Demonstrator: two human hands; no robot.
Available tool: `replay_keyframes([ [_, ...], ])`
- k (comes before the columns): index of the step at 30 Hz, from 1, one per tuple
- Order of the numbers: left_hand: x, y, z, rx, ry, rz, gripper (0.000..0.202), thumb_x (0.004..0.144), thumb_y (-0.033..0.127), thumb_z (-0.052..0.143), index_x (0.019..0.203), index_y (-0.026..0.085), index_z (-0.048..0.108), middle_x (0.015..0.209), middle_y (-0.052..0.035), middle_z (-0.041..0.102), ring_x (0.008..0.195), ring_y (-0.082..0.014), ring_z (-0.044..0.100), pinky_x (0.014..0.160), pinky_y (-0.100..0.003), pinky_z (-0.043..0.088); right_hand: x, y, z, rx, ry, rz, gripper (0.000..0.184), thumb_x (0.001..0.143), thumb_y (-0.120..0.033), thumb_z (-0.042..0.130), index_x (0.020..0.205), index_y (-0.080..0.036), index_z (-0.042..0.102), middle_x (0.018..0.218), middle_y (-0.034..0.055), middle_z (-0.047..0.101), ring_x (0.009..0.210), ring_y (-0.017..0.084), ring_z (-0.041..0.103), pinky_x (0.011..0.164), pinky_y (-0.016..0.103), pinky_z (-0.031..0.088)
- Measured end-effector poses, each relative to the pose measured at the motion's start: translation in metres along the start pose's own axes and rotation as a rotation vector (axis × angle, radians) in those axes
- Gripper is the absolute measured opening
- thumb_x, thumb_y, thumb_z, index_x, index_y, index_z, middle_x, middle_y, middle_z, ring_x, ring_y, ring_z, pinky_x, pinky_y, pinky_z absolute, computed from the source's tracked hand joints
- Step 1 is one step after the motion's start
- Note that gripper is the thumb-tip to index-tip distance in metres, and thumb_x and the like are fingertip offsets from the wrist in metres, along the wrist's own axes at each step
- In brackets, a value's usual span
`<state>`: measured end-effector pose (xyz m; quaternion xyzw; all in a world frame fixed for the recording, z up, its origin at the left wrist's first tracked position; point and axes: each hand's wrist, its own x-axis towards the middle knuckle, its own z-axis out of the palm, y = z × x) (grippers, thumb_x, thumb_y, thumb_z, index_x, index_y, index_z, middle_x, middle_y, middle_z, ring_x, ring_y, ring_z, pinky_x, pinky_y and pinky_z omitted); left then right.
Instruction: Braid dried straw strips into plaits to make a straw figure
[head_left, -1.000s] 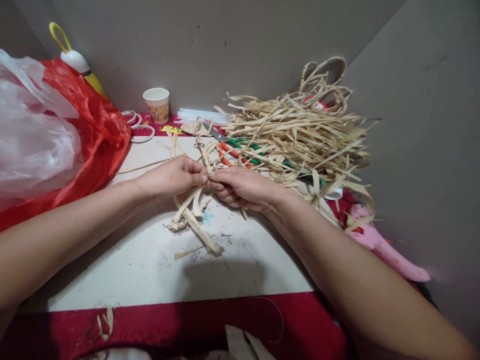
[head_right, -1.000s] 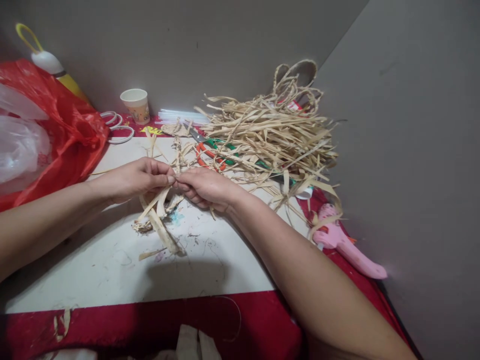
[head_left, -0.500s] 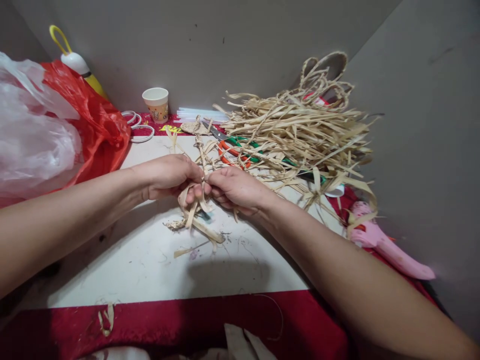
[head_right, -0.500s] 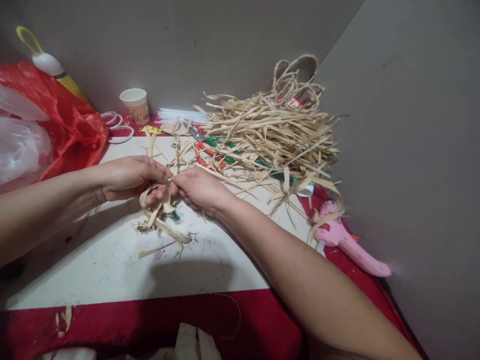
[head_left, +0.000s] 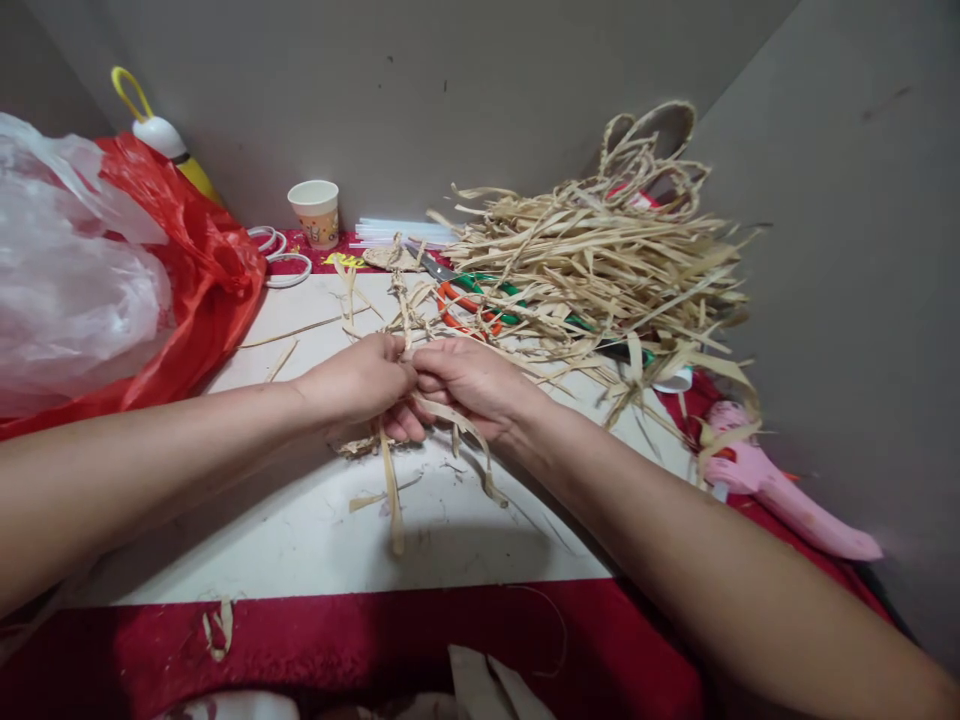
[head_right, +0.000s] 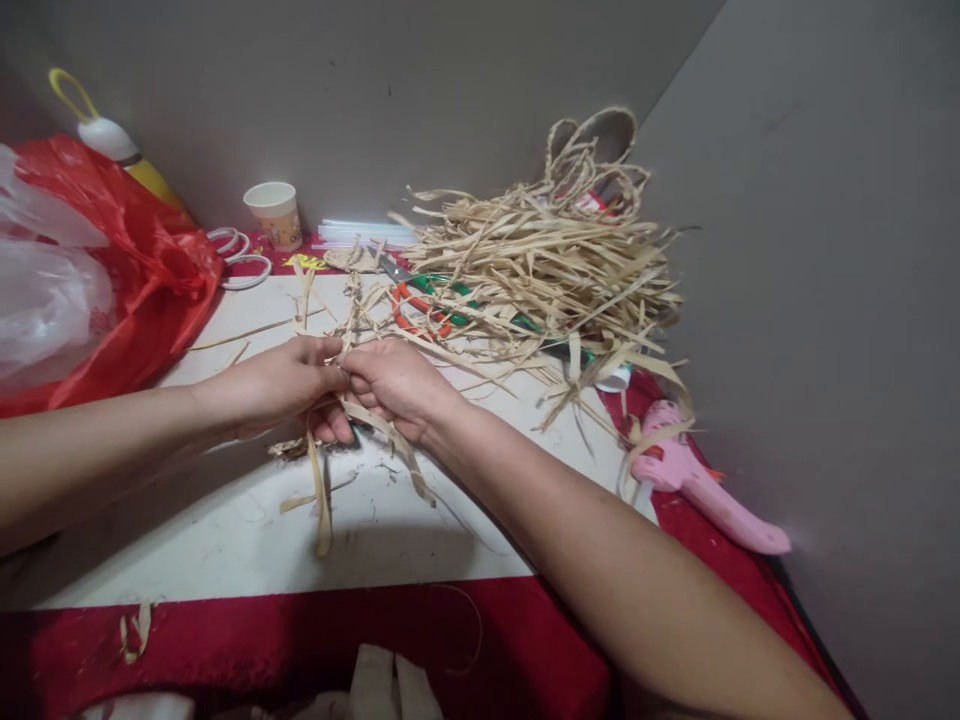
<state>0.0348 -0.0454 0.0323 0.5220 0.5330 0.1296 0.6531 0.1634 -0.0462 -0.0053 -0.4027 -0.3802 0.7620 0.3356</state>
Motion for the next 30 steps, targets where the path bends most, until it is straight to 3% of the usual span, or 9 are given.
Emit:
replay_keyframes([
  [4,-0.005,0.0,0.005,0.036,0.026,0.039,0.009,0.085,0.008,0.047,0.089,0.015,0.051,0.053,0.0004,0.062,0.05,-0.0151,0.065,0.045,-0.021,0.049,0.001,0.0,-0.001,-0.024,0.013,-0.002,0.027,0.069,-0.012,0.053,0.048,-0.018,0.036,0.038,-0.0093,0.027,0.031,0.002,0.02,0.031,0.014,0.014],
  [7,-0.011,0.001,0.006,-0.062,0.011,0.013,0.005,0.086,0.013,0.05,0.088,0.014,0.054,0.061,-0.0014,0.065,0.05,-0.0125,0.064,0.045,-0.019,0.048,0.001,-0.003,-0.004,-0.008,-0.022,0.0,0.023,0.071,-0.013,0.053,0.051,-0.016,0.042,0.038,-0.0102,0.025,0.031,0.002,0.017,0.029,0.014,0.014],
  [12,-0.021,-0.001,-0.007,-0.173,-0.005,-0.073,0.02,0.089,0.026,0.048,0.083,0.011,0.059,0.078,-0.0075,0.07,0.058,-0.0122,0.066,0.053,-0.021,0.052,0.001,-0.009,-0.008,0.06,-0.046,-0.015,0.026,0.07,-0.014,0.061,0.052,-0.016,0.043,0.042,-0.0103,0.025,0.032,0.002,0.018,0.028,0.013,0.016],
  [20,-0.02,0.002,-0.049,0.007,0.005,-0.039,0.021,0.086,0.017,0.048,0.066,0.014,0.056,0.05,-0.0034,0.062,0.037,-0.0093,0.053,0.039,-0.019,0.041,0.003,-0.013,-0.015,0.081,-0.084,0.087,0.008,0.074,-0.013,0.055,0.066,-0.013,0.054,0.042,-0.0096,0.03,0.031,0.003,0.021,0.027,0.011,0.02],
  [30,-0.039,0.005,-0.077,0.357,-0.04,-0.118,0.027,0.084,0.03,0.049,0.061,0.018,0.053,0.052,-0.0003,0.062,0.04,-0.0094,0.05,0.044,-0.021,0.037,0.007,-0.01,-0.021,0.087,-0.11,0.183,0.012,0.073,-0.014,0.056,0.062,-0.014,0.051,0.043,-0.0076,0.032,0.035,0.002,0.019,0.029,0.01,0.015],
])
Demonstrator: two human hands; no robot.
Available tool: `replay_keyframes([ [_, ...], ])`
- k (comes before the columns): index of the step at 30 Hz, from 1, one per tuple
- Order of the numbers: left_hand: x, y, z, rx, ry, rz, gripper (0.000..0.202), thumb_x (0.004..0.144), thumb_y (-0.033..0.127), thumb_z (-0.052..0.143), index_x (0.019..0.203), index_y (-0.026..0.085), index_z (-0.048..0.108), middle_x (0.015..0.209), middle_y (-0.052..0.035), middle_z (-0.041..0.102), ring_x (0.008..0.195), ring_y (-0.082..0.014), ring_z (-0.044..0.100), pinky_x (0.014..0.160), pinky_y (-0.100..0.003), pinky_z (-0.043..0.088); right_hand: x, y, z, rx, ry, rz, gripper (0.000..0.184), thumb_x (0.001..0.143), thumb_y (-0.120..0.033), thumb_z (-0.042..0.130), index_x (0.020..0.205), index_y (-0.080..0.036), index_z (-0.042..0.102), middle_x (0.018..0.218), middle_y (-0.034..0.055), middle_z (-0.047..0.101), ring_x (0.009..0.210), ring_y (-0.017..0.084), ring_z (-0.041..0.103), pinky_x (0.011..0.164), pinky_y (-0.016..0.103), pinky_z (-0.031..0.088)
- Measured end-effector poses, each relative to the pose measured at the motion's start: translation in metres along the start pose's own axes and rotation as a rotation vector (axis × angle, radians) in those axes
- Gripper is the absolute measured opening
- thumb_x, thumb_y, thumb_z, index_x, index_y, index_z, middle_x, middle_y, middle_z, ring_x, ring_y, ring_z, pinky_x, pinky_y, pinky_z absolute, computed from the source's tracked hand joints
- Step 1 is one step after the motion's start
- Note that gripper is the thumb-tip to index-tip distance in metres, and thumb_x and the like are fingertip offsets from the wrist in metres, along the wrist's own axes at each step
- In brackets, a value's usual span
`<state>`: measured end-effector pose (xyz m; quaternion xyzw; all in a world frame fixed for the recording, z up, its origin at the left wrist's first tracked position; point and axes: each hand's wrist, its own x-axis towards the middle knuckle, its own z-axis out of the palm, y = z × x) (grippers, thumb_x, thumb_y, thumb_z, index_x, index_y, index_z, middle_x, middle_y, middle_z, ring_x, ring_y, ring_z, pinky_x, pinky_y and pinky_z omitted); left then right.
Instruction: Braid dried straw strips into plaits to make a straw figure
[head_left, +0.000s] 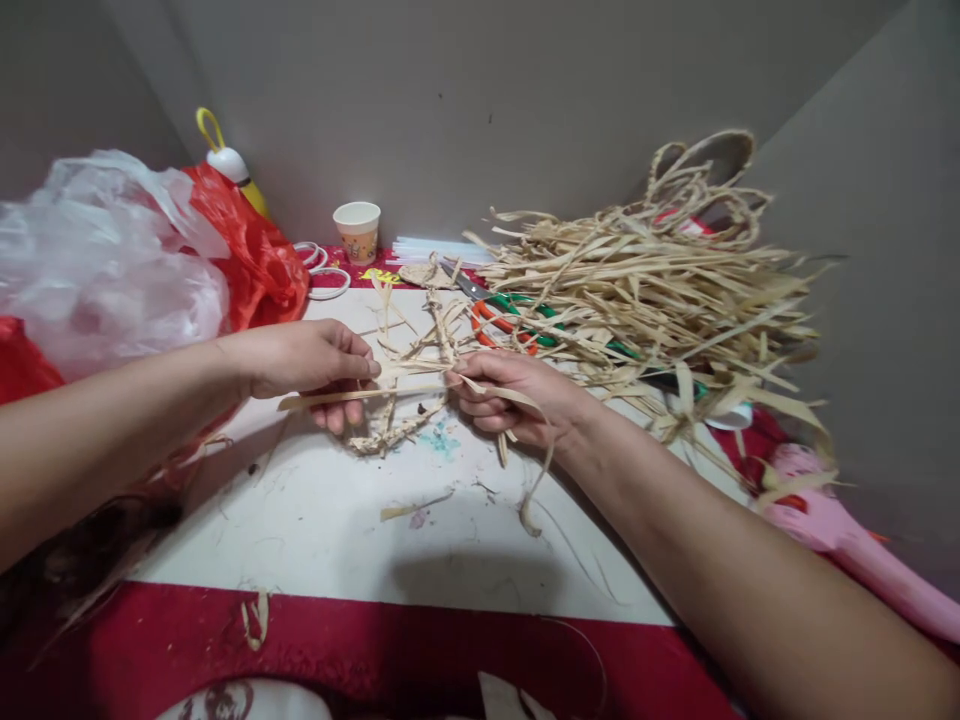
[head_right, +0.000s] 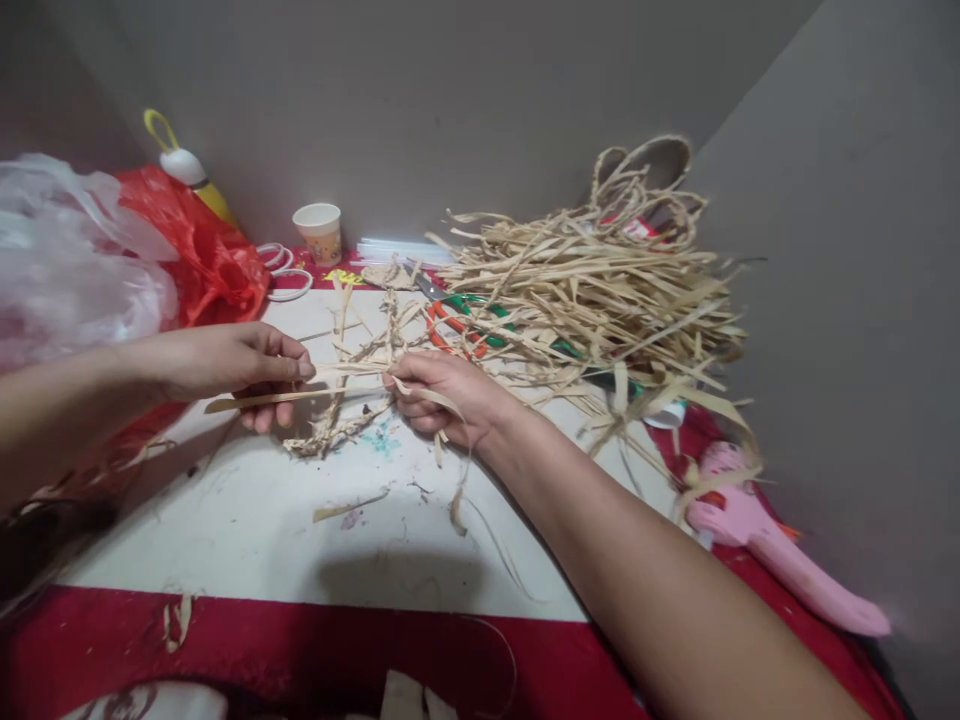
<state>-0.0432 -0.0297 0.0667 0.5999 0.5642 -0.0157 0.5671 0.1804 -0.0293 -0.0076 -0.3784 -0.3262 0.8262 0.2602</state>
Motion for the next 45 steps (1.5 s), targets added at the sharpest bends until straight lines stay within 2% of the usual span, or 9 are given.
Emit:
replay_keyframes([
  [3,-0.01,-0.002,-0.01,0.329,0.141,-0.012,0.022,0.081,0.031,0.05,0.064,0.018,0.057,0.051,0.0004,0.06,0.042,-0.0108,0.051,0.049,-0.023,0.039,-0.001,-0.002,0.0,0.0,0.0,0.019,0.015,0.072,-0.015,0.056,0.059,-0.014,0.048,0.043,-0.0071,0.031,0.036,0.002,0.018,0.029,0.01,0.014],
  [8,-0.022,-0.01,-0.029,0.844,0.605,0.052,0.03,0.08,0.029,0.048,0.097,0.015,0.067,0.067,-0.0045,0.067,0.058,-0.0153,0.057,0.061,-0.026,0.039,0.001,-0.003,-0.002,0.015,-0.024,0.034,0.017,0.073,-0.018,0.057,0.059,-0.015,0.047,0.044,-0.008,0.028,0.037,0.002,0.014,0.028,0.01,0.013],
  [10,-0.022,-0.013,-0.034,0.898,0.667,0.076,0.028,0.078,0.028,0.047,0.089,0.015,0.07,0.067,-0.0051,0.066,0.059,-0.0152,0.055,0.061,-0.026,0.038,0.002,-0.004,-0.004,0.036,-0.047,0.032,0.019,0.072,-0.018,0.058,0.058,-0.015,0.047,0.044,-0.0083,0.026,0.038,0.002,0.014,0.029,0.01,0.013],
  [17,-0.008,-0.026,-0.027,0.958,0.482,0.002,0.026,0.07,0.039,0.053,0.06,0.018,0.064,0.055,-0.0045,0.06,0.048,-0.0143,0.045,0.049,-0.028,0.03,0.003,-0.005,-0.007,0.058,-0.085,0.015,0.021,0.072,-0.019,0.06,0.056,-0.015,0.047,0.044,-0.0086,0.025,0.038,0.002,0.011,0.028,0.009,0.013],
  [26,0.014,-0.044,-0.023,0.759,0.546,0.054,0.011,0.072,0.023,0.052,0.065,0.018,0.059,0.064,-0.0032,0.063,0.058,-0.013,0.054,0.056,-0.024,0.038,0.003,-0.004,-0.005,0.047,-0.08,-0.003,0.021,0.071,-0.019,0.063,0.056,-0.014,0.049,0.043,-0.0078,0.028,0.038,0.002,0.014,0.028,0.01,0.012],
  [29,0.008,-0.037,-0.029,0.611,0.505,0.062,0.009,0.076,0.018,0.048,0.069,0.018,0.053,0.063,-0.0006,0.063,0.054,-0.0106,0.056,0.054,-0.022,0.042,0.003,-0.005,-0.005,0.051,-0.078,0.0,0.022,0.07,-0.019,0.064,0.055,-0.014,0.048,0.043,-0.0077,0.029,0.038,0.002,0.014,0.028,0.01,0.012],
  [35,-0.015,-0.024,-0.037,-0.089,0.454,0.128,0.012,0.08,0.016,0.053,0.071,0.019,0.046,0.058,0.0008,0.062,0.045,-0.0086,0.054,0.045,-0.021,0.044,0.004,-0.004,-0.008,0.038,-0.079,0.005,0.022,0.07,-0.021,0.067,0.057,-0.014,0.049,0.043,-0.0077,0.03,0.038,0.002,0.015,0.029,0.01,0.012],
  [42,-0.023,-0.034,-0.033,-0.291,0.427,0.119,0.009,0.078,0.01,0.053,0.081,0.019,0.052,0.056,0.0015,0.062,0.047,-0.0096,0.058,0.05,-0.022,0.046,0.004,-0.002,-0.012,0.036,-0.1,0.004,0.025,0.073,-0.023,0.066,0.058,-0.014,0.048,0.045,-0.0077,0.029,0.039,0.002,0.015,0.03,0.01,0.011],
  [45,-0.026,-0.045,-0.029,-0.126,0.415,0.061,0.013,0.082,0.019,0.05,0.088,0.014,0.06,0.069,-0.0043,0.067,0.059,-0.0128,0.063,0.058,-0.025,0.05,0.004,-0.003,-0.012,0.031,-0.101,0.004,0.025,0.072,-0.023,0.066,0.058,-0.015,0.047,0.045,-0.0076,0.028,0.039,0.002,0.015,0.03,0.01,0.011],
])
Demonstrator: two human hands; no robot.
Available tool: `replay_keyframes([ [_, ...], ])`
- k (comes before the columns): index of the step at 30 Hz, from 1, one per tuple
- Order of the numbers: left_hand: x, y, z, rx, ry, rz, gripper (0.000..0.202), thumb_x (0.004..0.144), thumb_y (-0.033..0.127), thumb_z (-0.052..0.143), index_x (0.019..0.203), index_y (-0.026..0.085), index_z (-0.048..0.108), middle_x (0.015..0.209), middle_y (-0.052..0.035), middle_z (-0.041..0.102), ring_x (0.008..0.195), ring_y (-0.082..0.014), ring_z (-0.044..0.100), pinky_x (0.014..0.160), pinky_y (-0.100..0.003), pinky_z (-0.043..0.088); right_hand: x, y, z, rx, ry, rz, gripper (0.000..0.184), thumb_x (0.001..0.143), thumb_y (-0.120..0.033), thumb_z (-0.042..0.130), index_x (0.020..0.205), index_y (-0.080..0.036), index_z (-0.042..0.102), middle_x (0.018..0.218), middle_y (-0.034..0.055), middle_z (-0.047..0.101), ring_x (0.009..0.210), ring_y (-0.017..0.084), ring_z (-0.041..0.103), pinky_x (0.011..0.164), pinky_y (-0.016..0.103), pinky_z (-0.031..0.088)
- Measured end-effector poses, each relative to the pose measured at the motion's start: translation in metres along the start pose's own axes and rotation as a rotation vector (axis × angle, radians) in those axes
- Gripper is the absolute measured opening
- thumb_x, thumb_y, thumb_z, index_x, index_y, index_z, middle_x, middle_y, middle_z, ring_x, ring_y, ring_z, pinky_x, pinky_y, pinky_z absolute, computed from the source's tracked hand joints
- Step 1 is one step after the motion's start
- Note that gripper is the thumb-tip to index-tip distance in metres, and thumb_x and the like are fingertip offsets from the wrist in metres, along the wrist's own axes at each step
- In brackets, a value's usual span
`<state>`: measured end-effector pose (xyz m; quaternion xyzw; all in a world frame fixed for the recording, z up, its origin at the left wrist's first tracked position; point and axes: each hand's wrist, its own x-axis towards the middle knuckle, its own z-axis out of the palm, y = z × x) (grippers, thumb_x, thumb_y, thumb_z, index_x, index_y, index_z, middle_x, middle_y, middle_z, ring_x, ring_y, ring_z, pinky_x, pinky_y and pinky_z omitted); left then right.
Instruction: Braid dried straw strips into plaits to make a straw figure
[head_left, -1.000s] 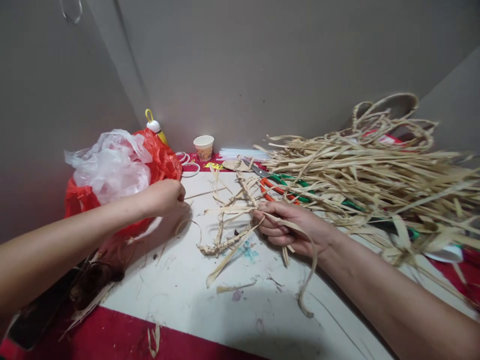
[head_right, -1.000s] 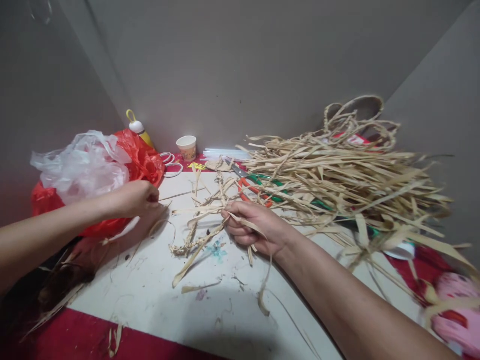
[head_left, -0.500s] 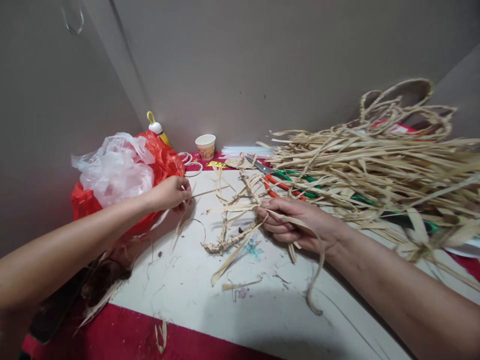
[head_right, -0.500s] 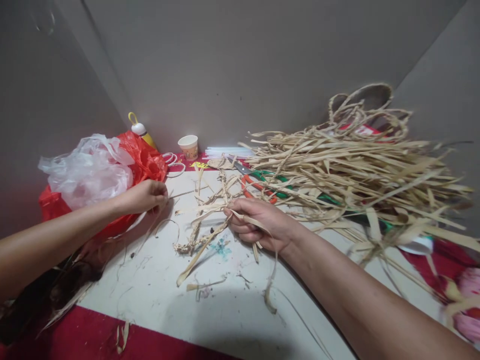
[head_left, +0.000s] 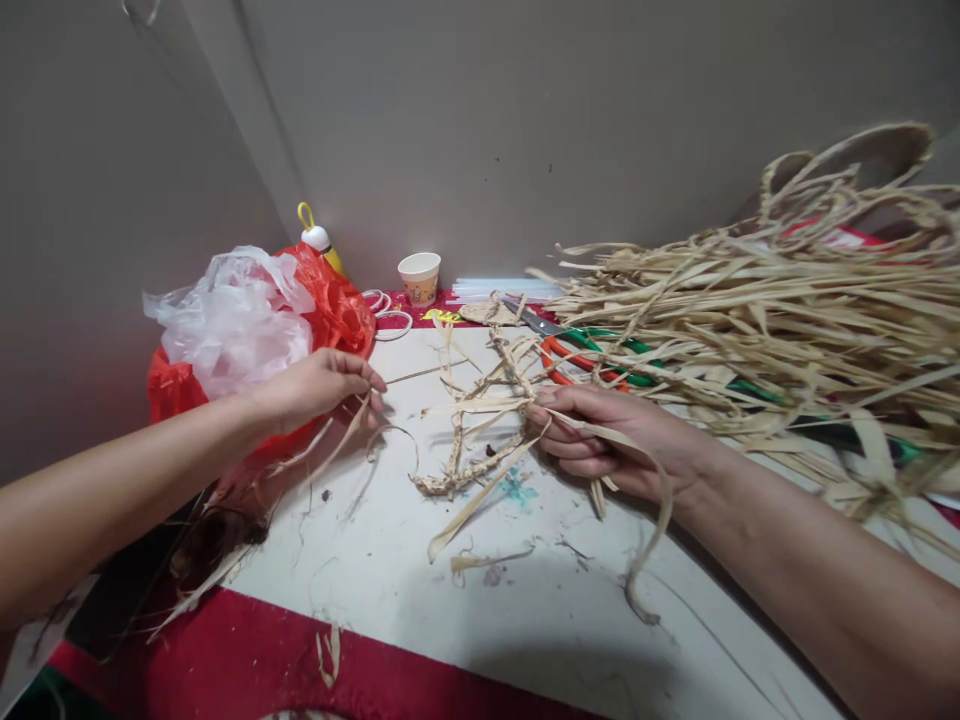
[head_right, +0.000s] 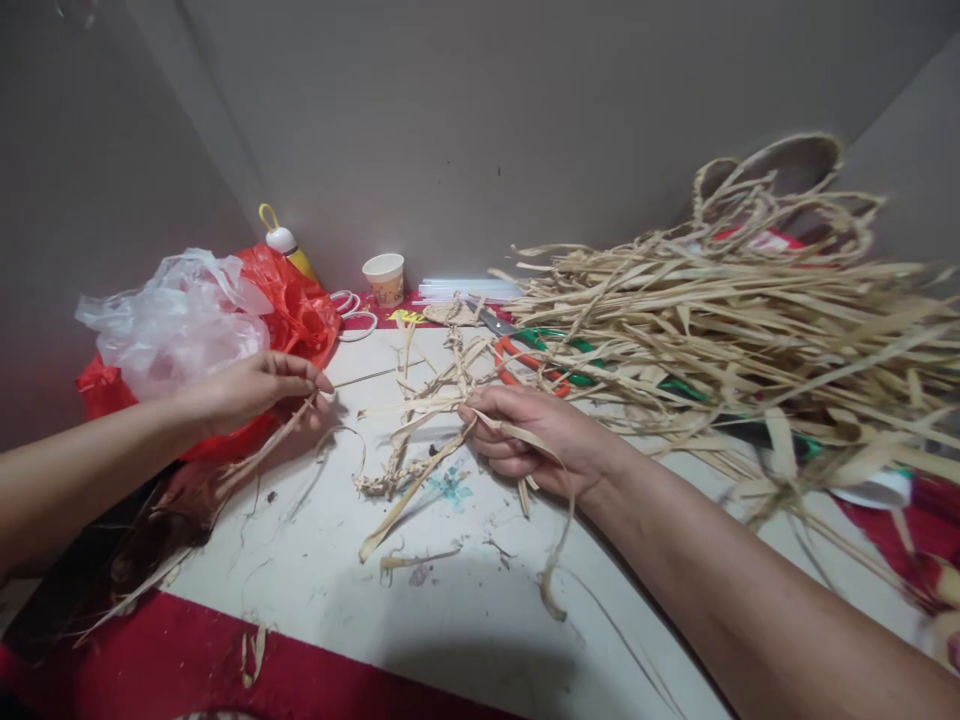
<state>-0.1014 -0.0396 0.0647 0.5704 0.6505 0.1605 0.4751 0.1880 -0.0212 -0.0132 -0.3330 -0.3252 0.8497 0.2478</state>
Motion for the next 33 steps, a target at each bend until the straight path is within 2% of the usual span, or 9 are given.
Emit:
replay_keyframes([
  [4,-0.013,-0.009,-0.001,0.66,0.052,0.065,0.048,0.08,0.027,0.051,0.126,0.014,0.054,0.065,-0.0023,0.067,0.056,-0.0147,0.06,0.056,-0.026,0.044,0.001,0.0,0.0,-0.012,-0.009,0.004,0.026,0.073,-0.022,0.065,0.056,-0.015,0.046,0.047,-0.0071,0.028,0.04,0.002,0.015,0.031,0.01,0.011],
  [6,-0.018,-0.011,-0.001,0.884,0.093,0.188,0.05,0.078,0.023,0.05,0.127,0.015,0.055,0.07,-0.0036,0.068,0.058,-0.0141,0.059,0.057,-0.025,0.042,0.001,0.0,0.0,-0.015,-0.021,0.007,0.026,0.073,-0.021,0.064,0.056,-0.015,0.045,0.047,-0.0072,0.028,0.04,0.002,0.014,0.031,0.011,0.011],
  [10,-0.021,-0.011,0.006,0.981,0.037,0.379,0.034,0.082,0.023,0.046,0.108,0.017,0.066,0.087,-0.0068,0.07,0.069,-0.0145,0.061,0.064,-0.025,0.043,0.0,0.0,0.0,-0.022,-0.035,0.005,0.026,0.074,-0.021,0.063,0.057,-0.015,0.044,0.047,-0.0073,0.028,0.041,0.003,0.014,0.031,0.011,0.012],
  [14,-0.011,-0.011,0.019,0.978,-0.099,0.609,0.035,0.077,0.022,0.055,0.111,0.017,0.062,0.114,-0.0109,0.062,0.096,-0.0188,0.059,0.08,-0.027,0.045,-0.002,0.0,0.0,-0.031,-0.016,-0.002,0.027,0.074,-0.021,0.063,0.056,-0.016,0.043,0.047,-0.0072,0.027,0.041,0.003,0.013,0.032,0.011,0.011],
  [17,0.001,-0.012,0.027,0.972,-0.177,0.684,0.037,0.074,0.018,0.059,0.11,0.017,0.063,0.11,-0.0101,0.063,0.101,-0.0207,0.055,0.086,-0.03,0.043,-0.002,0.0,-0.001,-0.035,-0.013,-0.003,0.027,0.075,-0.021,0.063,0.056,-0.015,0.044,0.047,-0.0072,0.027,0.041,0.003,0.013,0.032,0.011,0.01],
  [21,0.012,-0.011,0.032,0.871,-0.276,0.548,0.013,0.076,0.016,0.054,0.08,0.017,0.067,0.073,-0.0013,0.062,0.07,-0.0123,0.053,0.068,-0.023,0.041,-0.001,0.0,-0.002,-0.026,-0.01,-0.001,0.027,0.074,-0.022,0.063,0.056,-0.015,0.044,0.047,-0.0069,0.028,0.041,0.003,0.014,0.031,0.011,0.01],
  [24,0.014,-0.01,0.029,0.728,-0.291,0.431,0.01,0.073,0.017,0.054,0.066,0.016,0.061,0.06,0.0038,0.055,0.057,-0.0077,0.046,0.058,-0.02,0.036,-0.002,0.0,-0.001,-0.034,-0.011,-0.007,0.027,0.074,-0.021,0.063,0.055,-0.016,0.044,0.047,-0.0067,0.027,0.041,0.003,0.014,0.031,0.011,0.011],
  [29,0.012,-0.007,0.01,0.482,-0.154,0.238,0.012,0.072,0.026,0.059,0.066,0.015,0.059,0.058,0.004,0.057,0.052,-0.0071,0.046,0.052,-0.02,0.034,-0.001,0.0,0.001,-0.034,0.0,-0.006,0.029,0.074,-0.024,0.064,0.054,-0.016,0.044,0.046,-0.0067,0.028,0.04,0.003,0.014,0.031,0.011,0.01],
  [33,0.014,0.0,-0.005,0.309,0.036,0.111,0.007,0.068,0.023,0.059,0.067,0.016,0.06,0.054,0.003,0.058,0.046,-0.0079,0.047,0.049,-0.021,0.037,0.0,0.0,0.0,-0.023,-0.008,-0.001,0.028,0.073,-0.022,0.065,0.055,-0.015,0.045,0.046,-0.0069,0.029,0.04,0.002,0.014,0.031,0.011,0.01],
])
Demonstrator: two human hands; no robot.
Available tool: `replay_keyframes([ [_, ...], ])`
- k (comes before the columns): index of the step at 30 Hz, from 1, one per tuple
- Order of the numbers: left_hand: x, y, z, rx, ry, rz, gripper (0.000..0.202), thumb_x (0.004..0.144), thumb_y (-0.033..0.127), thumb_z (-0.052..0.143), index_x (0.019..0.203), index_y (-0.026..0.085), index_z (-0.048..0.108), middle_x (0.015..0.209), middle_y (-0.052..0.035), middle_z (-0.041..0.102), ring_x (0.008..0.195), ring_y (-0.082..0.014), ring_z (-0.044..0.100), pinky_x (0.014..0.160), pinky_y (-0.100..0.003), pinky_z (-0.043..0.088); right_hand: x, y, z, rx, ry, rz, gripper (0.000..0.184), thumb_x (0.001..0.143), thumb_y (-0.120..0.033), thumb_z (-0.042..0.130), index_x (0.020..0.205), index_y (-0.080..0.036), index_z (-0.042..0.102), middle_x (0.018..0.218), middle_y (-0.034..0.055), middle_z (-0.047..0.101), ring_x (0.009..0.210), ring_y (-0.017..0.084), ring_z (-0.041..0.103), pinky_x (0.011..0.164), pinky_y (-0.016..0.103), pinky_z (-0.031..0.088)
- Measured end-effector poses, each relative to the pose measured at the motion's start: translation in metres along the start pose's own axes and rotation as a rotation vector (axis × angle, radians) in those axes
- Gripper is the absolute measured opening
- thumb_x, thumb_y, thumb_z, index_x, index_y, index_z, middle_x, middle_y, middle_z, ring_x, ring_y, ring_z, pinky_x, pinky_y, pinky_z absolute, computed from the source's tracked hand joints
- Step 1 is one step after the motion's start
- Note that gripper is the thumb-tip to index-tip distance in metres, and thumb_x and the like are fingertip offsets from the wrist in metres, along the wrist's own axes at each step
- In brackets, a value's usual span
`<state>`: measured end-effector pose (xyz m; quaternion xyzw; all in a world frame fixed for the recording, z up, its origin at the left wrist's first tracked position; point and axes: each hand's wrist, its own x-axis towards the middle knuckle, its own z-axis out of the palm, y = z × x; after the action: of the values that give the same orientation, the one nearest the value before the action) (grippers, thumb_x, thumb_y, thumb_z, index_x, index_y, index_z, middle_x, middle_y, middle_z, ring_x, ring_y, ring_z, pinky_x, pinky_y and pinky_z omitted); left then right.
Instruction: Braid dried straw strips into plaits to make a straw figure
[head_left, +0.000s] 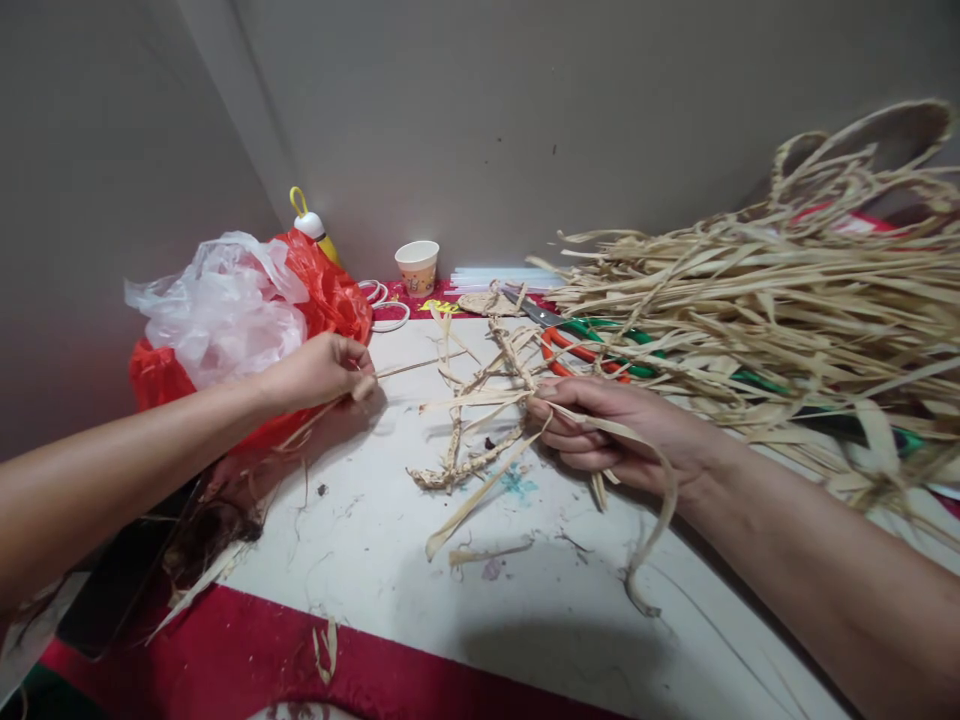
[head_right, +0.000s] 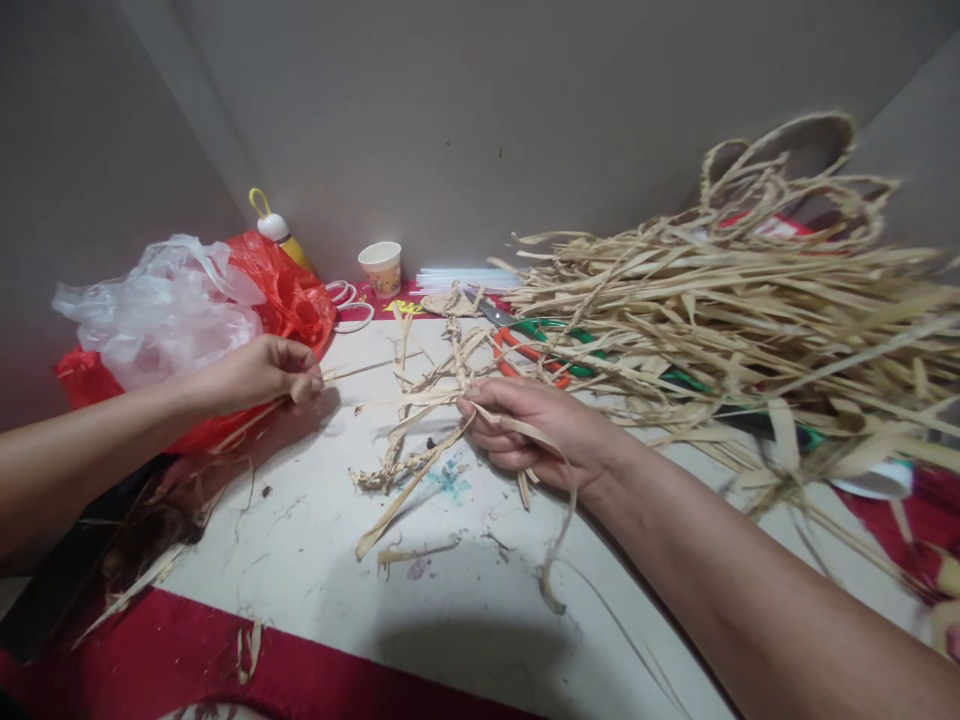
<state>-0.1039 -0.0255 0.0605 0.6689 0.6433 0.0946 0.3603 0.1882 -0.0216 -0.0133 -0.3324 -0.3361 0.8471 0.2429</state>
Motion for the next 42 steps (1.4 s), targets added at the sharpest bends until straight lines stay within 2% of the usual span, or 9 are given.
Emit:
replay_keyframes([
  [3,0.007,0.003,-0.004,0.073,0.114,0.0,0.012,0.069,0.023,0.057,0.069,0.015,0.066,0.05,0.0034,0.057,0.045,-0.0084,0.046,0.049,-0.022,0.037,0.0,0.0,0.0,0.003,0.007,-0.001,0.025,0.073,-0.022,0.065,0.057,-0.015,0.047,0.047,-0.0072,0.029,0.041,0.002,0.014,0.031,0.011,0.01],
  [7,0.021,0.008,0.0,0.318,0.145,0.124,0.02,0.071,0.025,0.056,0.071,0.012,0.072,0.055,0.0005,0.063,0.053,-0.0099,0.05,0.055,-0.022,0.037,0.0,0.0,0.0,-0.002,0.017,-0.001,0.024,0.072,-0.023,0.066,0.058,-0.015,0.048,0.046,-0.0074,0.029,0.04,0.002,0.014,0.031,0.011,0.01],
  [12,0.046,0.015,0.014,0.245,0.297,0.215,0.023,0.073,0.024,0.056,0.079,0.011,0.074,0.073,-0.0044,0.07,0.066,-0.0132,0.058,0.063,-0.023,0.043,0.0,0.0,0.001,-0.005,0.02,-0.003,0.024,0.071,-0.023,0.067,0.058,-0.015,0.048,0.046,-0.0073,0.03,0.04,0.003,0.015,0.031,0.01,0.011],
  [17,0.068,0.012,0.039,0.34,0.312,0.229,0.02,0.075,0.022,0.056,0.081,0.015,0.075,0.082,-0.0063,0.073,0.072,-0.0154,0.062,0.067,-0.025,0.045,0.001,0.001,0.001,0.006,-0.008,-0.004,0.028,0.073,-0.023,0.066,0.056,-0.015,0.045,0.046,-0.0074,0.029,0.039,0.002,0.015,0.031,0.01,0.012],
  [22,0.07,0.005,0.052,0.404,0.281,0.266,0.021,0.077,0.025,0.053,0.082,0.018,0.072,0.08,-0.0054,0.071,0.071,-0.0163,0.06,0.068,-0.026,0.043,0.0,-0.001,0.002,-0.008,-0.005,-0.02,0.024,0.073,-0.022,0.064,0.059,-0.015,0.047,0.045,-0.0078,0.03,0.038,0.002,0.017,0.03,0.01,0.012],
  [27,0.06,0.01,0.038,0.453,0.252,0.221,0.013,0.072,0.017,0.051,0.071,0.016,0.064,0.078,-0.0074,0.068,0.071,-0.0174,0.058,0.067,-0.028,0.042,0.0,-0.001,0.004,-0.016,0.005,-0.03,0.023,0.074,-0.022,0.063,0.06,-0.015,0.047,0.046,-0.0079,0.032,0.037,0.002,0.019,0.031,0.01,0.012],
  [31,0.045,0.021,0.017,0.389,0.136,0.138,0.007,0.07,0.013,0.05,0.068,0.016,0.056,0.063,-0.0028,0.064,0.056,-0.0133,0.056,0.054,-0.024,0.041,0.001,0.0,0.004,-0.013,0.0,-0.033,0.02,0.074,-0.02,0.063,0.061,-0.014,0.048,0.046,-0.0079,0.032,0.038,0.002,0.019,0.031,0.01,0.012],
  [36,0.026,0.027,-0.006,0.152,-0.052,-0.026,0.002,0.067,0.016,0.059,0.068,0.016,0.059,0.053,0.0033,0.055,0.043,-0.0071,0.042,0.043,-0.019,0.031,0.001,0.0,0.004,-0.034,-0.014,-0.034,0.022,0.073,-0.02,0.064,0.059,-0.014,0.048,0.046,-0.0078,0.032,0.038,0.002,0.018,0.031,0.01,0.011],
  [42,0.018,0.02,-0.013,-0.195,-0.019,-0.057,0.011,0.071,0.024,0.062,0.073,0.014,0.066,0.054,0.0025,0.051,0.041,-0.0047,0.03,0.041,-0.021,0.019,0.001,-0.001,0.006,-0.056,-0.017,-0.031,0.023,0.074,-0.022,0.063,0.059,-0.014,0.047,0.046,-0.0084,0.03,0.038,0.002,0.018,0.031,0.011,0.011],
])
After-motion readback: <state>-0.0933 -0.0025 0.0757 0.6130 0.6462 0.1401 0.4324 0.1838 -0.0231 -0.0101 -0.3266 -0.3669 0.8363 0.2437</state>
